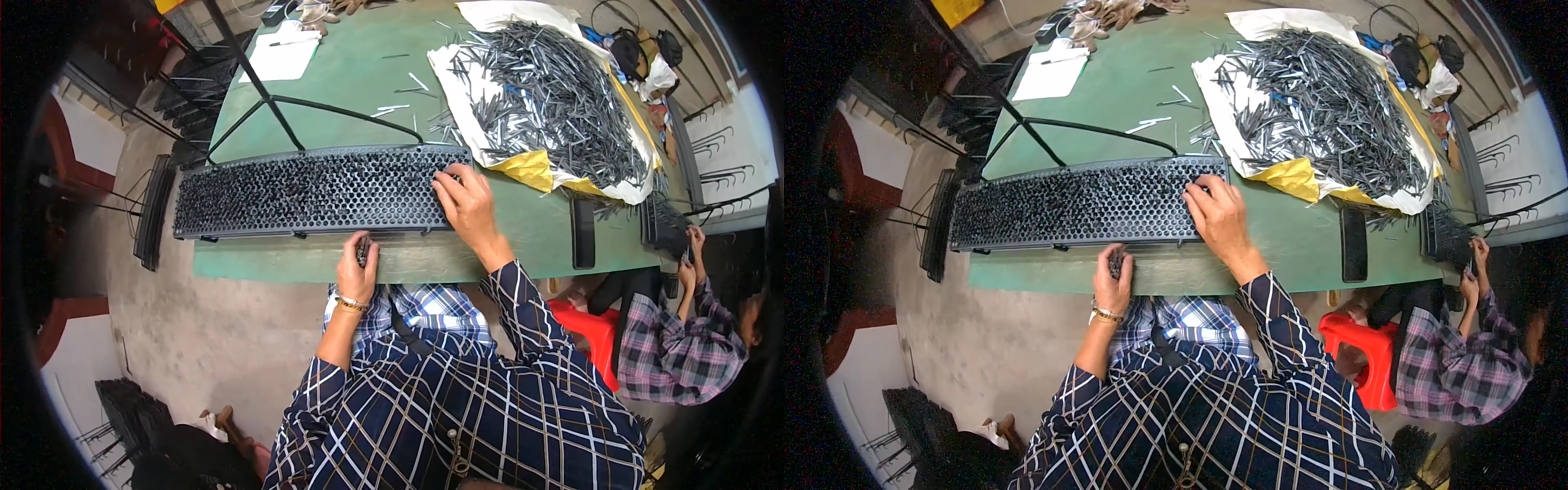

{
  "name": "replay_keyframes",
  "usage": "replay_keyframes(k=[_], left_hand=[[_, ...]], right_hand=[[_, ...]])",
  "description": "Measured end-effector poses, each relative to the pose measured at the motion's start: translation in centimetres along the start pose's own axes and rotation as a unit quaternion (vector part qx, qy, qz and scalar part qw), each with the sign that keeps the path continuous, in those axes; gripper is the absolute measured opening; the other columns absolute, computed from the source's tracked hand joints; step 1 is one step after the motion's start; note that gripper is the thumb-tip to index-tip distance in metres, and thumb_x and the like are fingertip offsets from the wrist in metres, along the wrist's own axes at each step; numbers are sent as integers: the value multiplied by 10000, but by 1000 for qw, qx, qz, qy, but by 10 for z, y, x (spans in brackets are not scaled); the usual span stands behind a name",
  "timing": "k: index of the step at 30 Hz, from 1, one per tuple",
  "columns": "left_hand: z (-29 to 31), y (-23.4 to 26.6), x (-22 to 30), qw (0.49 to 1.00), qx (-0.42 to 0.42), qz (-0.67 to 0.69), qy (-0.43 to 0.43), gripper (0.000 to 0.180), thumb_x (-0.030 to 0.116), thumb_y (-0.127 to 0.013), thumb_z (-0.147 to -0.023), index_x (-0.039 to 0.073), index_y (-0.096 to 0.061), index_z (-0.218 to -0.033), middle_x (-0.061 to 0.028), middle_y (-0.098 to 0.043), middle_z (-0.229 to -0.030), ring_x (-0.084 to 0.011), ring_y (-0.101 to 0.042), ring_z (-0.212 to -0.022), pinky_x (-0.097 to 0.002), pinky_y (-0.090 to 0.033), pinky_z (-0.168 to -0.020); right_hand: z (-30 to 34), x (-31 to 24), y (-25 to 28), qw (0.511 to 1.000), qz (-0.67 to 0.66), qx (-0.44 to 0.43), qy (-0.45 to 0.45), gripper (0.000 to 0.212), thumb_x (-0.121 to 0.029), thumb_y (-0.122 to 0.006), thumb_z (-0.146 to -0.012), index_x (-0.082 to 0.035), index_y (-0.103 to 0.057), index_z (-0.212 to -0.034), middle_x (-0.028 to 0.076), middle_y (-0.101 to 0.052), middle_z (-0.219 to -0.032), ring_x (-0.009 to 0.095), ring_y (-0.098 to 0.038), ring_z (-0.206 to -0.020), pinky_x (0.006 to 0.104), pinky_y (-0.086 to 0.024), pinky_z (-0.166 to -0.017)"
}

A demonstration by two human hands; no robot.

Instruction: Inserting small metal pins into a black honeycomb grid tray.

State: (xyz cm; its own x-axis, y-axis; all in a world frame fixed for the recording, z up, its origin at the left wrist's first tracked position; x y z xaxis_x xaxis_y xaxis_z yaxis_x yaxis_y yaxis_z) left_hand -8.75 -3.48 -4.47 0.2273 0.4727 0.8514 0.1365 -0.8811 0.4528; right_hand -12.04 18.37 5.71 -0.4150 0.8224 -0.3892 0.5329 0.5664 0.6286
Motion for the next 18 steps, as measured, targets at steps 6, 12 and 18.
replay_keyframes(k=[6,12,18], left_hand=[[3,-5,-12,994,-41,82,58,239,120,-592,-891,31,-510,-1097,-117,-644,-851,-189,-613,-656,-291,-479,-558],[18,-35,53,871,-215,384,219,303,93,-532,-925,-4,-370,-1162,-54,-592,-762,-64,-499,-544,-186,-401,-456],[30,-49,68,840,-268,406,241,283,95,-531,-927,-24,-399,-1147,-86,-606,-778,-80,-508,-551,-194,-421,-459]], right_hand=[[2,-7,2,979,-160,-47,-114,124,-87,-664,-805,-2,-679,-894,100,-631,-909,194,-599,-768,266,-462,-642],[38,-39,-31,846,-387,-254,-265,186,-134,-683,-822,-6,-691,-957,55,-620,-885,92,-561,-766,222,-443,-616],[65,-29,-34,732,-504,-266,-375,161,-115,-655,-852,30,-687,-915,57,-623,-856,82,-560,-664,213,-464,-601]])
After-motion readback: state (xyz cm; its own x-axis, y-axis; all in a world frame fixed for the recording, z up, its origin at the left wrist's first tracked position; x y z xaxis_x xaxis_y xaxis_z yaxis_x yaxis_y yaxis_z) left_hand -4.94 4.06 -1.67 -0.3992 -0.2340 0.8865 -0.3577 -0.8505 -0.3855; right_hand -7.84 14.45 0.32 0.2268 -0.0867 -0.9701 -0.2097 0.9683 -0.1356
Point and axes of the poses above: each hand's wrist, its own z-axis away from the middle knuckle, its own y-axis out of the back of the hand, x = y × z, the point moved 8 cm from there along -z, towards the middle knuckle
